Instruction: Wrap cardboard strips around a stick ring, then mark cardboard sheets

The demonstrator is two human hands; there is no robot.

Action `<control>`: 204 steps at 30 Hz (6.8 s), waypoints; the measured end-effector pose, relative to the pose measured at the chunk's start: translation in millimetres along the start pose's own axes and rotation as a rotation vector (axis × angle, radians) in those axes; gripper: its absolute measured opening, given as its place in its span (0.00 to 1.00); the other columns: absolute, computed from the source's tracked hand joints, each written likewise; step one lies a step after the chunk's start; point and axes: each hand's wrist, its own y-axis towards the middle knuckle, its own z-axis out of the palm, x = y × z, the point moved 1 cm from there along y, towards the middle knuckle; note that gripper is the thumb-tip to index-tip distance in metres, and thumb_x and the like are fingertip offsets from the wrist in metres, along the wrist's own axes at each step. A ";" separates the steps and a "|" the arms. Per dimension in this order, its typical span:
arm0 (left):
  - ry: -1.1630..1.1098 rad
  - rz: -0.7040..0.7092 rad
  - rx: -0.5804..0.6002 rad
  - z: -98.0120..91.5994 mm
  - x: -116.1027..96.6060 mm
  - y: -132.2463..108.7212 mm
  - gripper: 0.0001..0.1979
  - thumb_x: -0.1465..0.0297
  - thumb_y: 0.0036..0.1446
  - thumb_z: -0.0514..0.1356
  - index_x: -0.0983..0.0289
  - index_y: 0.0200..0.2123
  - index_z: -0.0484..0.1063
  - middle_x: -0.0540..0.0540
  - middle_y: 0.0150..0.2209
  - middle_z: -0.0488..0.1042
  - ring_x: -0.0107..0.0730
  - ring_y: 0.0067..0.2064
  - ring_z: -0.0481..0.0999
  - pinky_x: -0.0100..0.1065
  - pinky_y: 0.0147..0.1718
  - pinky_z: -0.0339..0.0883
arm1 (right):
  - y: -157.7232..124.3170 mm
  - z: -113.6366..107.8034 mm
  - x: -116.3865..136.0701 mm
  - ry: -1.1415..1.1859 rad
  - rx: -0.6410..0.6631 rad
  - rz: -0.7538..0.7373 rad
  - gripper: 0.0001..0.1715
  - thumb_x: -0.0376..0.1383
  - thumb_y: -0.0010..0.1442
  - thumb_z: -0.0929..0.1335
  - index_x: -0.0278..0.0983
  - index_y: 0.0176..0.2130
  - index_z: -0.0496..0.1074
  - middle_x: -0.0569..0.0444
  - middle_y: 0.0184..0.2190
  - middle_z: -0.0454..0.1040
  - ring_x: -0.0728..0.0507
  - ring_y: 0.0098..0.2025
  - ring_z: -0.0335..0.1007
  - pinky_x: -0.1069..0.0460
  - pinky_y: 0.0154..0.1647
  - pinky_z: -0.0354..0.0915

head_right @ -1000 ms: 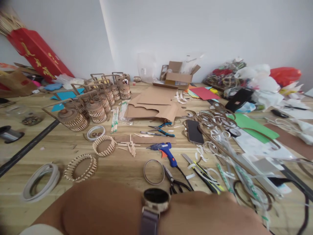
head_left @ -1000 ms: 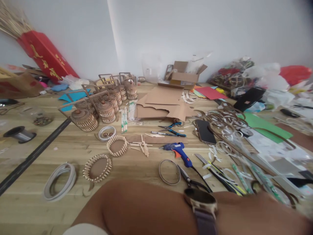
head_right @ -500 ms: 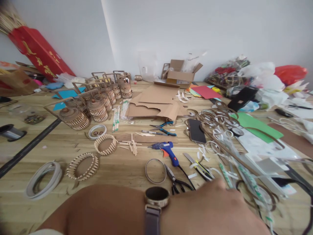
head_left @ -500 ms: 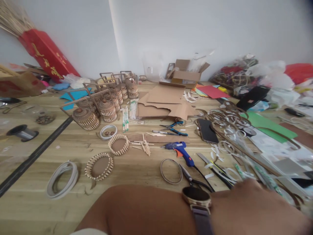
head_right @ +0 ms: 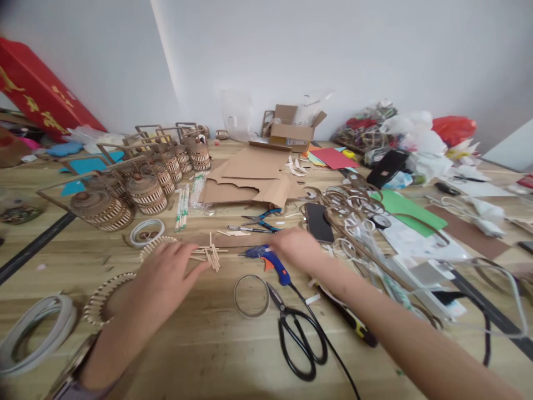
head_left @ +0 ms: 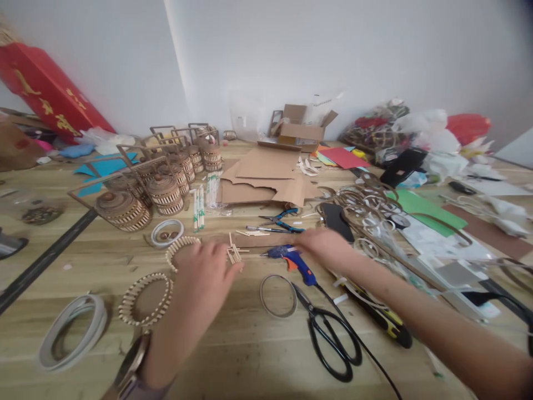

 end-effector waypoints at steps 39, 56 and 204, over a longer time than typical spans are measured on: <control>-0.114 0.156 -0.380 50.5 9.0 -75.7 0.18 0.64 0.68 0.55 0.62 0.58 0.68 0.62 0.54 0.76 0.51 0.52 0.74 0.50 0.50 0.65 | -45.5 -105.8 -47.8 1.160 -0.522 0.127 0.20 0.55 0.48 0.77 0.45 0.28 0.72 0.55 0.25 0.74 0.42 0.30 0.71 0.46 0.35 0.66; -0.858 -0.311 0.126 3.3 57.5 -100.1 0.19 0.56 0.65 0.53 0.58 0.51 0.72 0.48 0.28 0.71 0.29 0.27 0.69 0.27 0.25 0.62 | -38.3 -38.3 65.0 1.520 -0.039 0.139 0.22 0.53 0.54 0.75 0.42 0.42 0.76 0.59 0.23 0.72 0.48 0.26 0.65 0.53 0.28 0.63; -1.537 -0.663 0.100 62.8 7.6 -106.4 0.18 0.54 0.52 0.62 0.64 0.28 0.71 0.49 0.24 0.69 0.28 0.27 0.65 0.29 0.28 0.58 | -27.5 23.9 160.5 1.059 0.073 -0.191 0.15 0.44 0.63 0.65 0.38 0.38 0.78 0.55 0.27 0.79 0.46 0.28 0.71 0.53 0.27 0.63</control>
